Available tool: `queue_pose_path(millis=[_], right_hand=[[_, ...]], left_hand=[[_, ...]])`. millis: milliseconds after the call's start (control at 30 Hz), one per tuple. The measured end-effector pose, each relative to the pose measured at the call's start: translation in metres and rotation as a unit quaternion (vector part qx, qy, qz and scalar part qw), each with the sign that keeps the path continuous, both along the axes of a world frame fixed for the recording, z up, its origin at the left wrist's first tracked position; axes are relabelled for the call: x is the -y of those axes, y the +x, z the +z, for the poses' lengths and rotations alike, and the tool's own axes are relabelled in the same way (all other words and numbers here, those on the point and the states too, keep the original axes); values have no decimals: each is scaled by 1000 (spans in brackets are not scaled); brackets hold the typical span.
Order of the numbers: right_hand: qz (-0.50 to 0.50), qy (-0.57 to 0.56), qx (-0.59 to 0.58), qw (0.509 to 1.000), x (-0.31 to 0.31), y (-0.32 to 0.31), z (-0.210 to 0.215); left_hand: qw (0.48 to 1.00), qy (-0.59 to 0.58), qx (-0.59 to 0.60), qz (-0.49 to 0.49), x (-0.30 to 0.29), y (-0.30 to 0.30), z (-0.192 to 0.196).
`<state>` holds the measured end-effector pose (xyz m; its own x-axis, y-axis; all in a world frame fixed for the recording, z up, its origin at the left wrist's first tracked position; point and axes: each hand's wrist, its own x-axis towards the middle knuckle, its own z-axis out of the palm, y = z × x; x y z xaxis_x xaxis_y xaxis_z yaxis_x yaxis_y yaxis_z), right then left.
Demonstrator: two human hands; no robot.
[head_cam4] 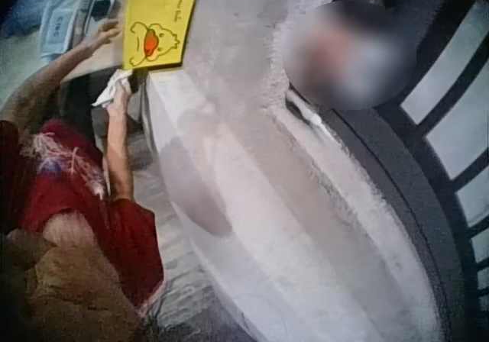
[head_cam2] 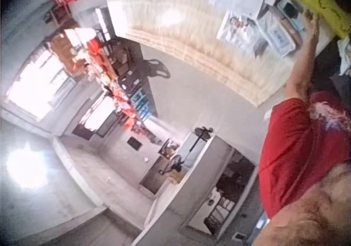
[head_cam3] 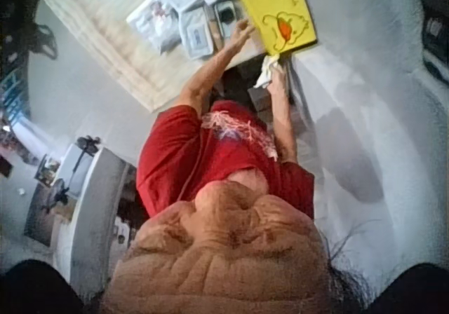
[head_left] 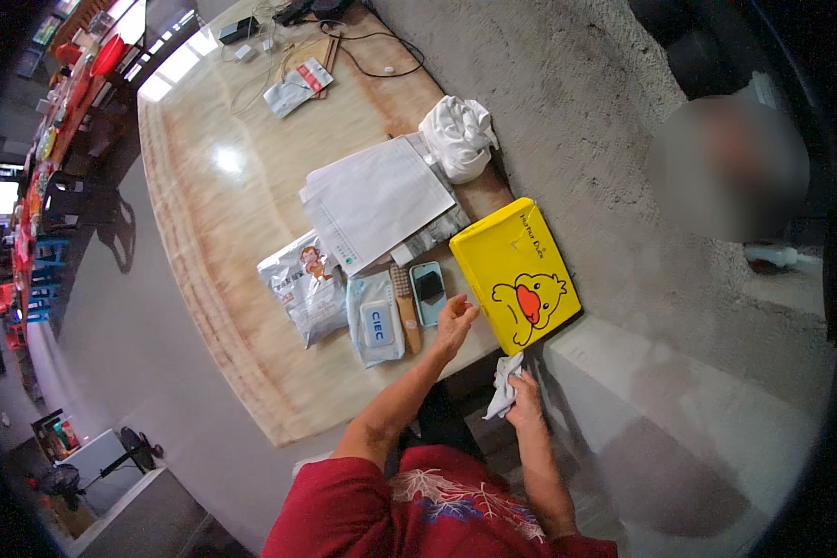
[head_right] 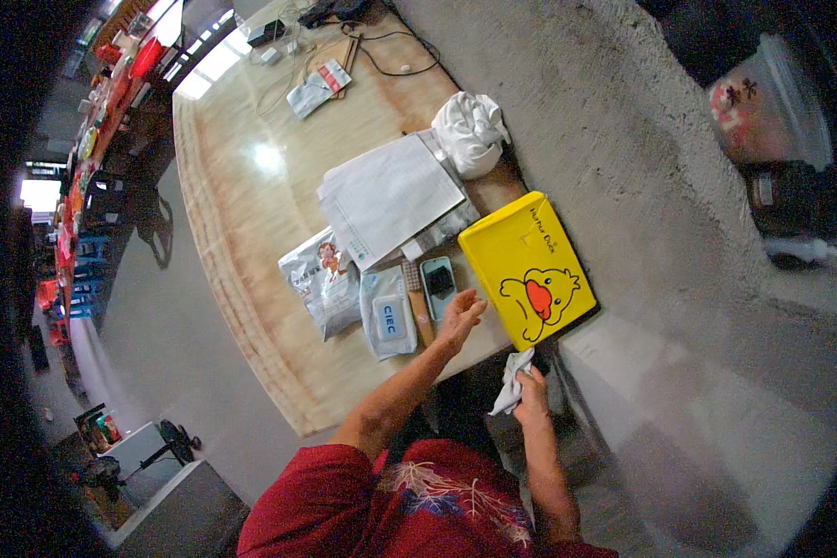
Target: The person wipes several items on a table using a white wipe. They clean a yellow box, a snack bag, a small black object, a potted plant, and a small black container. Each item is wiped and then placed back on the table or windowsill.
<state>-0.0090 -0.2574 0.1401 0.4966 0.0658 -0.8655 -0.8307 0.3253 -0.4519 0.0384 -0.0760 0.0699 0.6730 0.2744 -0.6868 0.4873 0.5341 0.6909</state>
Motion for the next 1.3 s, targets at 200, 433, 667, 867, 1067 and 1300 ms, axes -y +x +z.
queue_pose_path(millis=[200,433,667,867,1067,1300], right_hand=[[14,22,7,1000,-5,-32,0],[0,4,13,1000,-26,-77,10],[-6,-14,21,1000,-38,-119,16],[12,28,46,998,-45,-141,14],[19,42,44,998,-57,-150,14],[14,69,39,997,-49,-155,3]], left_hand=[[965,254,40,50,-56,-82,-5],[833,469,-292,41,-126,-150,-34],[994,62,-78,-43,-159,-158,-36],[996,-32,-72,-42,-170,-186,1],[981,-180,-53,-53,-173,-227,19],[969,-237,7,-67,-116,-147,48]])
